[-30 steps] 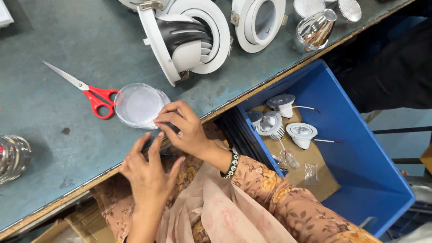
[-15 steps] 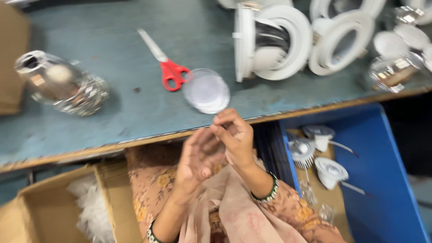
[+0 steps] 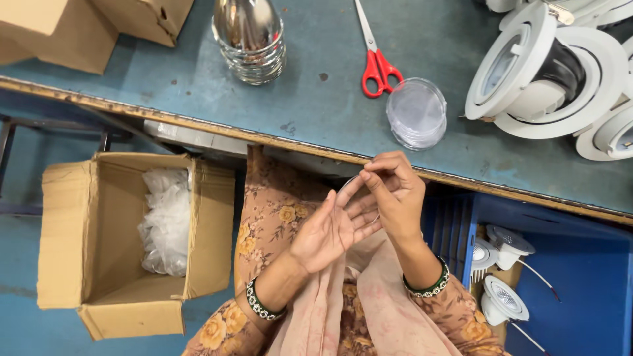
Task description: The person sits on the floor and repeatedly assembles small cylindrical light fixtures by inserting a clear plastic diffuser into a metallic reflector housing. They handle each unit one at a time, rotate it to check the fit, and place the completed assembly on the table.
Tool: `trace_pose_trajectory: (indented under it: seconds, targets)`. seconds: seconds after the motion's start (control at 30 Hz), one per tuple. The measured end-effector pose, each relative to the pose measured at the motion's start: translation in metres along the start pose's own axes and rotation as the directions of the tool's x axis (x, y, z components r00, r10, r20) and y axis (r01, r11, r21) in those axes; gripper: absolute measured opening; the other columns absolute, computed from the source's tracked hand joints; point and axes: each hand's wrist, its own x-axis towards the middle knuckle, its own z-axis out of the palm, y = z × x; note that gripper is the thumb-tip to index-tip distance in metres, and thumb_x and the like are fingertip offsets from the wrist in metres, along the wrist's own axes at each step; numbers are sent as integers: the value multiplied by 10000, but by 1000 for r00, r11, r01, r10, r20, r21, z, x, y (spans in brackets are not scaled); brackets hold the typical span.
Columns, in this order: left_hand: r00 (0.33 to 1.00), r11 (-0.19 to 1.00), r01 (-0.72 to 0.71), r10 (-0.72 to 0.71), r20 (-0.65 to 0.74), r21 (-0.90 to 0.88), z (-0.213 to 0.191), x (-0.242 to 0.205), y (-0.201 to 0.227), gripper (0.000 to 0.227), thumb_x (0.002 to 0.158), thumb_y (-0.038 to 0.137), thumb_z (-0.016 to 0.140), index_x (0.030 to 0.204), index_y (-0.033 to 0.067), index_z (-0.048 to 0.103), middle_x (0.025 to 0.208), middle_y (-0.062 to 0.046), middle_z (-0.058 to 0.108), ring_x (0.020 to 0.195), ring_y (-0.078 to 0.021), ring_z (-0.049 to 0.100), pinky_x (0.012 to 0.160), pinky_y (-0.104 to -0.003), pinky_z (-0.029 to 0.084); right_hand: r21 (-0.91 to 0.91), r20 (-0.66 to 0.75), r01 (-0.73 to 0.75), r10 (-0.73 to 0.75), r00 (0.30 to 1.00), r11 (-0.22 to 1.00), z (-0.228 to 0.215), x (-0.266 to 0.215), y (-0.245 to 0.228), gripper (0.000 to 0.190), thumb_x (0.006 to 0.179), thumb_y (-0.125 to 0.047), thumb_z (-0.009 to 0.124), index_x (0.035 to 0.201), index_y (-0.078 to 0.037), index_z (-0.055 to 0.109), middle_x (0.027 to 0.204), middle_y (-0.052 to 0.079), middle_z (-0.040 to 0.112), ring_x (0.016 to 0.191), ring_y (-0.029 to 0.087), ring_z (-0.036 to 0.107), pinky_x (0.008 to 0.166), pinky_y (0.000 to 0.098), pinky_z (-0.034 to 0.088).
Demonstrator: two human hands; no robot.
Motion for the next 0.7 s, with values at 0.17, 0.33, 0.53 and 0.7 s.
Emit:
trace_pose_trajectory:
  seconds: [0.17,0.33,0.53,0.7]
  targets:
    - [999,995,15,-18,-34,-96,-1,-1,2,700,1112,538,304,1673,133,203,1523,-207,444,1419,-315,461,1242,-500,353,-108,45,54,-49,998,993,2,1,-10,114,961,65,704,1056,9,675,1129,74,594,998,118,618,893,243,519]
    - [999,995,7,-12,-44,-96,-3,-4,11,727,1093,575,292,1632,90,241,1512,-291,451,1419,-375,477,1182,-527,400,-142,87,70,-58,995,987,1,8,-20,151,963,50,695,1102,-4,670,1166,75,603,1043,130,620,931,258,524]
    - [991,985,-87,71,-112,-146,-14,-9,26,783,1060,643,283,1618,94,281,1516,-300,455,1361,-372,518,1096,-496,474,-331,175,225,-175,969,916,13,34,-43,201,979,-34,739,1169,-20,673,1186,73,651,1092,169,632,926,288,520]
    - [970,982,-152,127,-208,-110,-23,-18,25,794,1060,652,284,1613,83,307,1483,-275,497,1257,-319,579,1028,-448,527,-407,366,475,-337,867,780,46,94,-58,391,971,-138,812,1302,-52,623,1315,87,650,1185,219,663,910,324,564]
